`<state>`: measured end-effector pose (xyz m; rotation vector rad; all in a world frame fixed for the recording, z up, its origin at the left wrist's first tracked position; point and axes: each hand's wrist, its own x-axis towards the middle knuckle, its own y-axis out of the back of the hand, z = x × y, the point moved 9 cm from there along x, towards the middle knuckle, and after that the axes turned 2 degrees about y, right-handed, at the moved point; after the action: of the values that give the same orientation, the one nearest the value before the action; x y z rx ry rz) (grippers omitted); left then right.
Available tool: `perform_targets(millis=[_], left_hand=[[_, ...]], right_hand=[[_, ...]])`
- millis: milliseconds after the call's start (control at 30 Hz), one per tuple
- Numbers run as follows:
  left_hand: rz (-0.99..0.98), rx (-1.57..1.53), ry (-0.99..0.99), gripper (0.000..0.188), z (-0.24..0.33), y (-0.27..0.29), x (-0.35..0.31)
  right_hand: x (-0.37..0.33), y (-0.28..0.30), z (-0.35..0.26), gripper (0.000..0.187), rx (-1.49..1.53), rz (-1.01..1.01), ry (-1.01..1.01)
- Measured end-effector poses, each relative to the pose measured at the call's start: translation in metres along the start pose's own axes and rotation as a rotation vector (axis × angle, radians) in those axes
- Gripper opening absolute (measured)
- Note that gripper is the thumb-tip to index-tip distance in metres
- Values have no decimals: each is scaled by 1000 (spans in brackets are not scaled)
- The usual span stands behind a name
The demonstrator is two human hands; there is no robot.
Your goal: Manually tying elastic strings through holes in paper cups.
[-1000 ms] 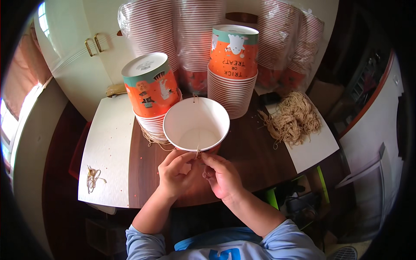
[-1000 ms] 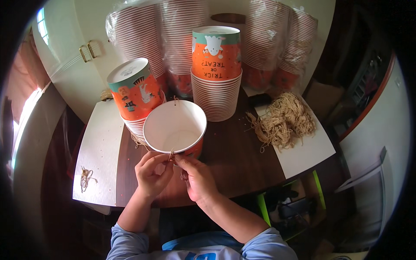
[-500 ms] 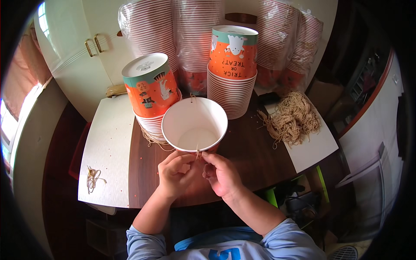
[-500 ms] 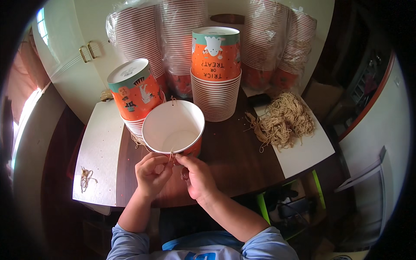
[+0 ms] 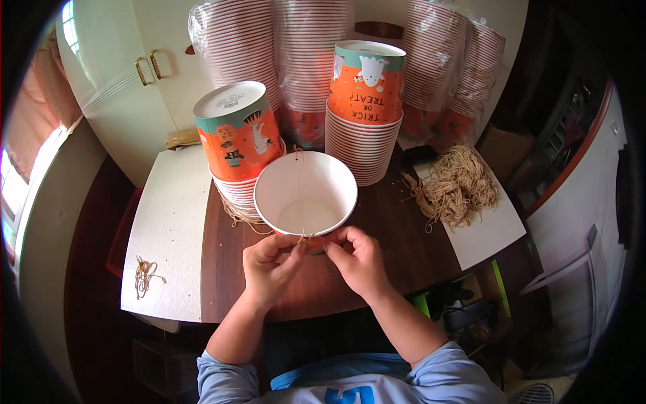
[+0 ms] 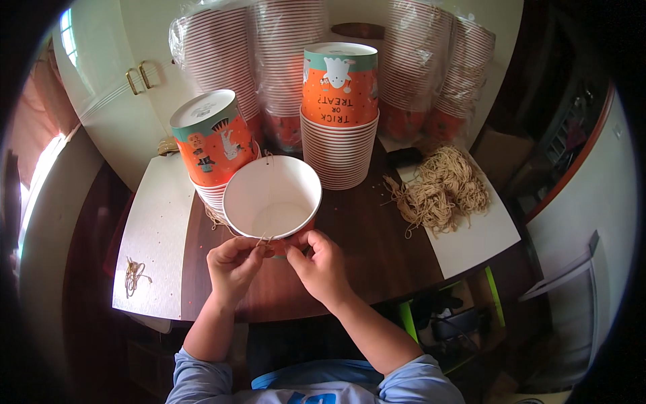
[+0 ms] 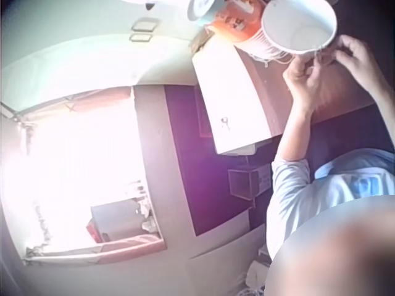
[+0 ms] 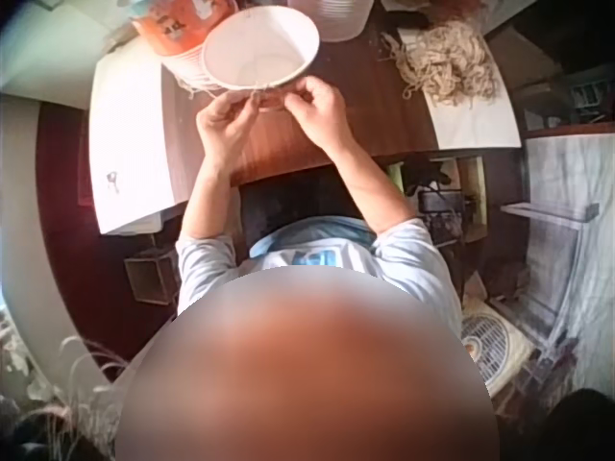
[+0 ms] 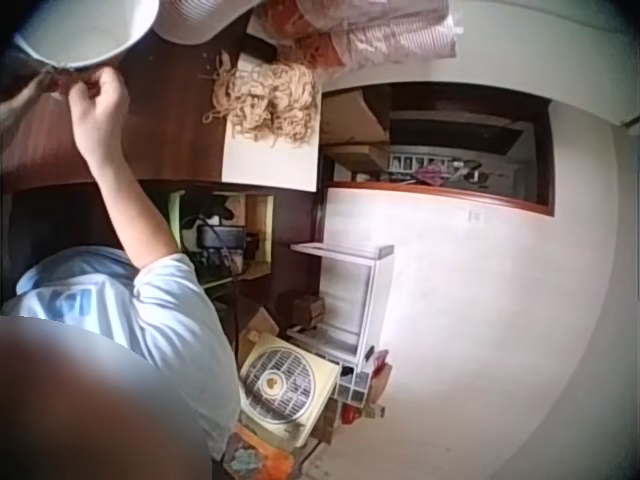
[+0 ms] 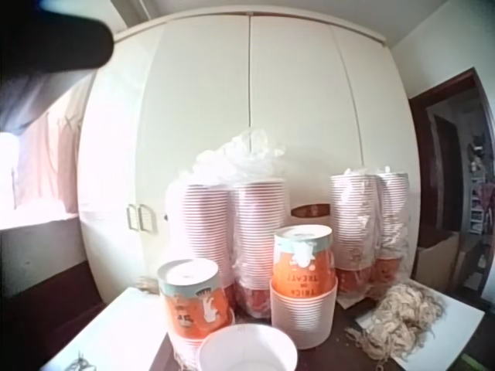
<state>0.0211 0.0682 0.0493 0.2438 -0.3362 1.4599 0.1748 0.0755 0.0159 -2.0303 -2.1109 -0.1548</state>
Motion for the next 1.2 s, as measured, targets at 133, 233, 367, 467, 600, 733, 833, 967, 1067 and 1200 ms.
perform_targets(millis=[133, 233, 367, 467, 600, 733, 833, 967, 1067, 1200], left_hand=[[10, -66, -5, 9, -5, 3, -1], [14, -77, -7, 9, -5, 2, 0], [11, -71, -21, 10, -5, 1, 0], [-6, -20, -7, 10, -11, 5, 0], [-8, -23, -23, 10, -10, 5, 1], [-23, -22, 1, 10, -8, 2, 2], [-34, -49, 32, 9, -7, -2, 2], [-84, 25, 57, 10, -10, -1, -1], [-80, -33, 66, 10, -10, -2, 0], [-87, -34, -80, 11, 6, 0, 2]], right_hand=[[-10, -2, -54, 22, -493, 101, 413], [-21, -9, -77, 30, -672, 141, 661], [-22, -21, -85, 32, -796, 122, 779], [-22, -26, -86, 29, -828, 104, 841], [-20, -29, -80, 24, -846, 57, 853], [-20, -27, -77, 22, -874, 57, 848], [-20, -26, -76, 21, -925, 74, 840], [-19, -28, -75, 20, -1006, 89, 811], [-20, -26, -74, 18, -1012, 119, 809], [-23, -18, -79, 24, -892, 127, 840]])
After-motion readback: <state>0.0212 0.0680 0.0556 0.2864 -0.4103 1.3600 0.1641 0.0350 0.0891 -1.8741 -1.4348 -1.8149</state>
